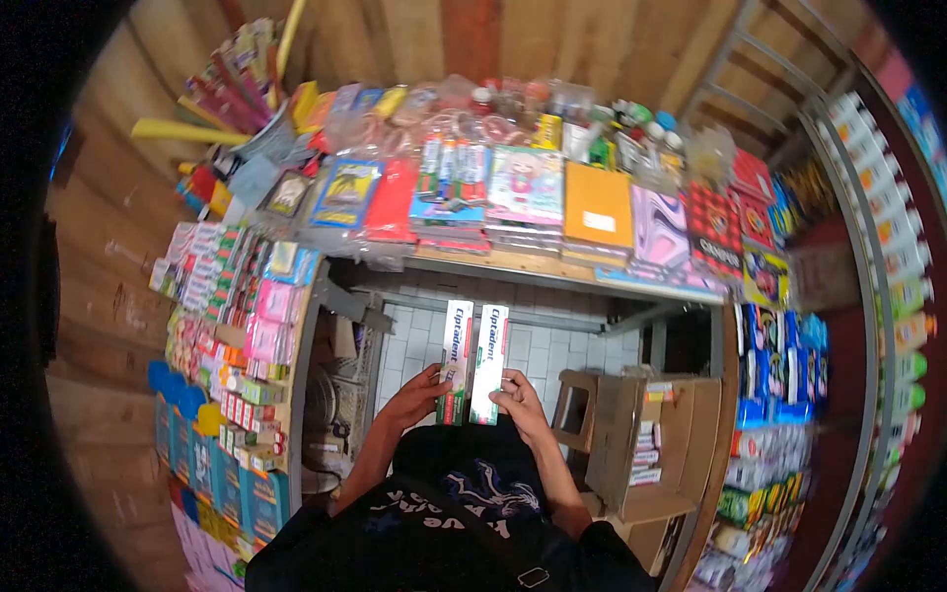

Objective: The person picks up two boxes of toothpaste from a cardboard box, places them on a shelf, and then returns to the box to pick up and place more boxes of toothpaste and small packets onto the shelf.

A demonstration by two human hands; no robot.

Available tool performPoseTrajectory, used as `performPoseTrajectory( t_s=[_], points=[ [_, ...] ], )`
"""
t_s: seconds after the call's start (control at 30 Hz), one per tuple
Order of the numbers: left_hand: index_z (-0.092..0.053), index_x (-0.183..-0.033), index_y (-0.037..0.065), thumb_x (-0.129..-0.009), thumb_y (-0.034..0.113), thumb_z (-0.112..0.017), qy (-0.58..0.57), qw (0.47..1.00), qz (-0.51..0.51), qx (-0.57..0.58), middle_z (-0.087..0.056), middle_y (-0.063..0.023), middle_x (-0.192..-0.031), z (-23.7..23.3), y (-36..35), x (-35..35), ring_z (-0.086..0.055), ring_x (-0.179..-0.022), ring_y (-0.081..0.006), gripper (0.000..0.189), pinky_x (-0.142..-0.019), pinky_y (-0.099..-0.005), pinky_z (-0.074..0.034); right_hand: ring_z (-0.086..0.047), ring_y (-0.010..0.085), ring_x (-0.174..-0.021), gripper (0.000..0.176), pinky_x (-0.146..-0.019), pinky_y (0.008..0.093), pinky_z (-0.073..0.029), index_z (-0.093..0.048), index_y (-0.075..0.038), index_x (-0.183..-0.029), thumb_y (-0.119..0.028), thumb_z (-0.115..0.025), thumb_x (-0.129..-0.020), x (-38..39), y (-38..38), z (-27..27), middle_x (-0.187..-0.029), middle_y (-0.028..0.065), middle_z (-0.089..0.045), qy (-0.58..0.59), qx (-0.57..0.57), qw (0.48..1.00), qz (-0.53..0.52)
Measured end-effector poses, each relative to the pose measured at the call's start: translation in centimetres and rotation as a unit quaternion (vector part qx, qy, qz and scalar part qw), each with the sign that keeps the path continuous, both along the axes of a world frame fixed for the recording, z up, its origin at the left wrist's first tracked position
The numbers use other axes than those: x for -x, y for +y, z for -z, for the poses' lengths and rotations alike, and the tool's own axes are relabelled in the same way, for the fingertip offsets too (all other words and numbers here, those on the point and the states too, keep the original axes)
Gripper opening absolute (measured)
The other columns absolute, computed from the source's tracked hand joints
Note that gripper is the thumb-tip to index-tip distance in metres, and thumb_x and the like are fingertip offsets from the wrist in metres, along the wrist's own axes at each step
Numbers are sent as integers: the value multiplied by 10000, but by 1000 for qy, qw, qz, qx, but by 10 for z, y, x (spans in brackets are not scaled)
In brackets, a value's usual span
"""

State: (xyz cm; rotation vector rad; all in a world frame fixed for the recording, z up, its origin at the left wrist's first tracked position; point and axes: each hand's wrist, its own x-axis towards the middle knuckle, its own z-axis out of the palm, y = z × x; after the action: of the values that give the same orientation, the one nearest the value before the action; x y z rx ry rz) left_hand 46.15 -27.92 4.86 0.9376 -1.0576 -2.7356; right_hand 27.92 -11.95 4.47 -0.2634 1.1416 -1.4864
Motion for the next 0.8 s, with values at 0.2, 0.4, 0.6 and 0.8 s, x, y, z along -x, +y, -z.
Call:
performPoseTrajectory(
  t_s=[0.2, 0.4, 0.6, 0.8],
  points=[
    [-362, -1395, 84, -946, 223, -633, 11, 990, -138, -7, -553, -76, -1236, 1, -25, -45, -555, -1142, -188, 543, -907, -384, -486, -621, 79, -860, 433, -702, 189, -461, -467, -29, -1240, 32, -629, -843, -11, -81, -12, -1114, 97, -666, 18, -5, 991, -132],
    [-363, -1404, 80, -955, 168, -610, 27, 960, -276, -26, -546, -83, -1268, 10, -53, -75, -551, -1165, -210, 519, -938, -411, -478, -508, 19, -678, 447, -599, 159, -382, -472, -33, -1230, 56, -619, -817, -22, -168, -16, -1094, 74, -671, 18, 2, 964, -266],
    [-346, -1400, 84, -949, 223, -627, 31, 917, -399, 0, -531, -73, -1283, -1, -80, -89, -514, -1195, -209, 550, -950, -420, -453, -605, 67, -852, 468, -690, 191, -435, -461, -33, -1253, 66, -609, -820, -30, -254, -17, -1145, 84, -663, 12, 17, 913, -408],
    [-375, -1391, 79, -958, 148, -601, 67, 845, -530, 4, -551, -82, -1277, -4, -100, -98, -526, -1196, -211, 494, -973, -399, -452, -608, 152, -1005, 463, -859, 273, -473, -444, -32, -1267, 20, -631, -846, -49, -334, -29, -1180, 101, -624, 6, 36, 859, -510]
  ],
)
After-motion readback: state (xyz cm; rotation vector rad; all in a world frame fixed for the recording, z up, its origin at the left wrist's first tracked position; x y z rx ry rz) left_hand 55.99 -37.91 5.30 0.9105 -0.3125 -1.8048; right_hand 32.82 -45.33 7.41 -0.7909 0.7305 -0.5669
